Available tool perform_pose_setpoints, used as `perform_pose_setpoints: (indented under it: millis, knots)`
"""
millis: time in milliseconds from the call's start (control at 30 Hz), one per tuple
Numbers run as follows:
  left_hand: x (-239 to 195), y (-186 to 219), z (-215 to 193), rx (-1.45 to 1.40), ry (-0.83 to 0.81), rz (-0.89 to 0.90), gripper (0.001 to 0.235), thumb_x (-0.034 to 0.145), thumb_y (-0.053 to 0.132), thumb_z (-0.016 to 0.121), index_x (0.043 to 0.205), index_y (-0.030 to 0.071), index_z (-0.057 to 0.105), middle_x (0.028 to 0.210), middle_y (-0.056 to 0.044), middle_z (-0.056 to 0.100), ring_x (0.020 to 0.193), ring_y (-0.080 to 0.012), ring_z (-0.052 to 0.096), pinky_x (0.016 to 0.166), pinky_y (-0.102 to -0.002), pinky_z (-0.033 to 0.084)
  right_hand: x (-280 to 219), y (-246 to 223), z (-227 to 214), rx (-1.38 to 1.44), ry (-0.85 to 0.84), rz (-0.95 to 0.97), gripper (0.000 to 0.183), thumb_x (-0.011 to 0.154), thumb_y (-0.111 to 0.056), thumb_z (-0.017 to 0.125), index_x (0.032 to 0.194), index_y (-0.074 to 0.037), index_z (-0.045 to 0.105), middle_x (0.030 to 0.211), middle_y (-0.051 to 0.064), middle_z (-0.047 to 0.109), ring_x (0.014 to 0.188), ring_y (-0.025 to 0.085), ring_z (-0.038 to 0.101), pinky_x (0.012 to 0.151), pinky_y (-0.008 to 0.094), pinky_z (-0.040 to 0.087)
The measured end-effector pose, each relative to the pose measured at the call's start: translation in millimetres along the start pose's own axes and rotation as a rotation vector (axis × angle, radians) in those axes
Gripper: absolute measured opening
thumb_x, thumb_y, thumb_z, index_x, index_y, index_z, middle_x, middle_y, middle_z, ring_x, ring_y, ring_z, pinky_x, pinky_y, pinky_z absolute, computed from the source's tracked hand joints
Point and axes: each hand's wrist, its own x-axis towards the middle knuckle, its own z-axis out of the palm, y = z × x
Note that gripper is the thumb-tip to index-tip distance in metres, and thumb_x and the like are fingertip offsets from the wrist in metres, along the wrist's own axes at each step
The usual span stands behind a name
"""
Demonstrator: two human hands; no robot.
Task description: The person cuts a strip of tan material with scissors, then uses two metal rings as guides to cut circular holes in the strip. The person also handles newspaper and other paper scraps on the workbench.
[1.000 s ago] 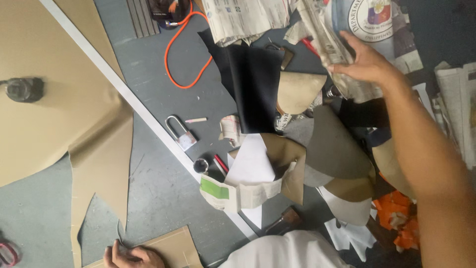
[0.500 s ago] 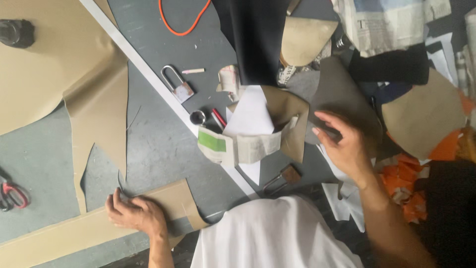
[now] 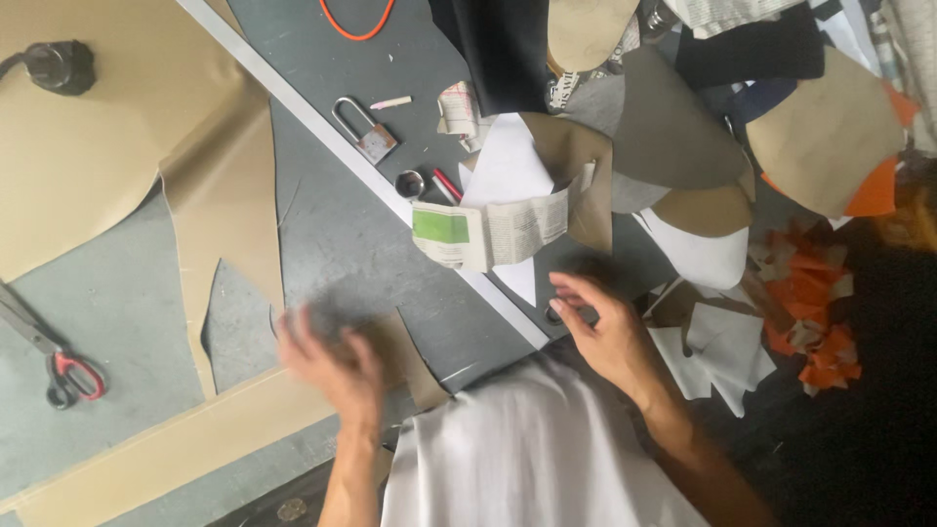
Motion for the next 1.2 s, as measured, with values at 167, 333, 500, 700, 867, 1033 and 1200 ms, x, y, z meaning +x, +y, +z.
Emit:
perform_pose_setpoints:
  millis: [167, 333, 500, 700, 867, 1033, 1200]
  knots:
    - [41, 74, 31, -0.281, -0.265, 0.258, 0.065, 0.090, 0.010, 0.071, 0.149, 0.008, 0.044, 0.159, -0.025, 0.036, 0.148, -0.0461, 0.035, 0.123, -0.055, 0.025, -15, -1, 13, -0.036, 0.042, 0.094, 0.035, 0.093, -0.013, 0.069, 0.127, -0.007, 0.068, 0.115, 0.008, 0.077, 0.102, 0.016, 0.074, 0.080, 0.031, 0.059]
    - [62, 93, 55, -0.316, -0.328, 0.560, 0.084, 0.084, 0.020, 0.078, 0.154, 0.000, 0.036, 0.154, -0.030, 0.037, 0.144, -0.0469, 0.033, 0.119, -0.062, 0.021, -47, 7, 31, -0.114, 0.067, -0.148, 0.030, 0.098, -0.010, 0.069, 0.127, -0.003, 0.069, 0.127, 0.013, 0.073, 0.114, 0.021, 0.070, 0.095, 0.033, 0.055]
    - [85, 97, 45, -0.275, -0.368, 0.631, 0.065, 0.082, 0.015, 0.078, 0.142, 0.004, 0.055, 0.115, -0.014, 0.061, 0.116, -0.0334, 0.055, 0.118, -0.054, 0.033, -53, -3, 43, -0.068, -0.043, 0.016, 0.034, 0.093, -0.011, 0.069, 0.126, -0.005, 0.068, 0.115, 0.008, 0.078, 0.101, 0.017, 0.076, 0.085, 0.030, 0.059]
    - [121, 68, 23, -0.308, -0.325, 0.371, 0.026, 0.093, 0.011, 0.076, 0.119, 0.011, 0.071, 0.107, -0.009, 0.069, 0.102, -0.0298, 0.063, 0.097, -0.044, 0.049, -49, 2, 37, -0.081, 0.012, -0.043, 0.036, 0.092, -0.008, 0.069, 0.128, -0.005, 0.066, 0.114, 0.009, 0.077, 0.103, 0.018, 0.075, 0.085, 0.030, 0.060]
    - [105, 73, 11, -0.299, -0.409, 0.599, 0.056, 0.075, 0.026, 0.086, 0.118, -0.005, 0.068, 0.120, -0.026, 0.061, 0.111, -0.0436, 0.057, 0.096, -0.051, 0.043, -57, 18, 26, -0.043, 0.088, 0.030, 0.035, 0.094, -0.009, 0.067, 0.129, -0.006, 0.066, 0.115, 0.008, 0.077, 0.103, 0.018, 0.074, 0.084, 0.031, 0.060]
    - [65, 66, -5, -0.248, -0.486, 0.670, 0.036, 0.077, 0.016, 0.082, 0.108, 0.003, 0.069, 0.119, -0.019, 0.066, 0.113, -0.0404, 0.062, 0.107, -0.054, 0.044, -72, 40, 23, -0.032, 0.167, 0.071, 0.037, 0.094, -0.013, 0.068, 0.130, -0.008, 0.067, 0.115, 0.008, 0.078, 0.104, 0.018, 0.075, 0.087, 0.029, 0.059]
    - [85, 41, -28, -0.312, -0.424, 0.303, 0.025, 0.085, 0.005, 0.078, 0.106, 0.001, 0.067, 0.109, -0.018, 0.074, 0.089, -0.0379, 0.066, 0.080, -0.045, 0.054, -57, 45, 23, -0.041, 0.155, 0.095, 0.034, 0.095, -0.016, 0.069, 0.128, -0.008, 0.069, 0.116, 0.008, 0.078, 0.102, 0.017, 0.074, 0.084, 0.029, 0.058]
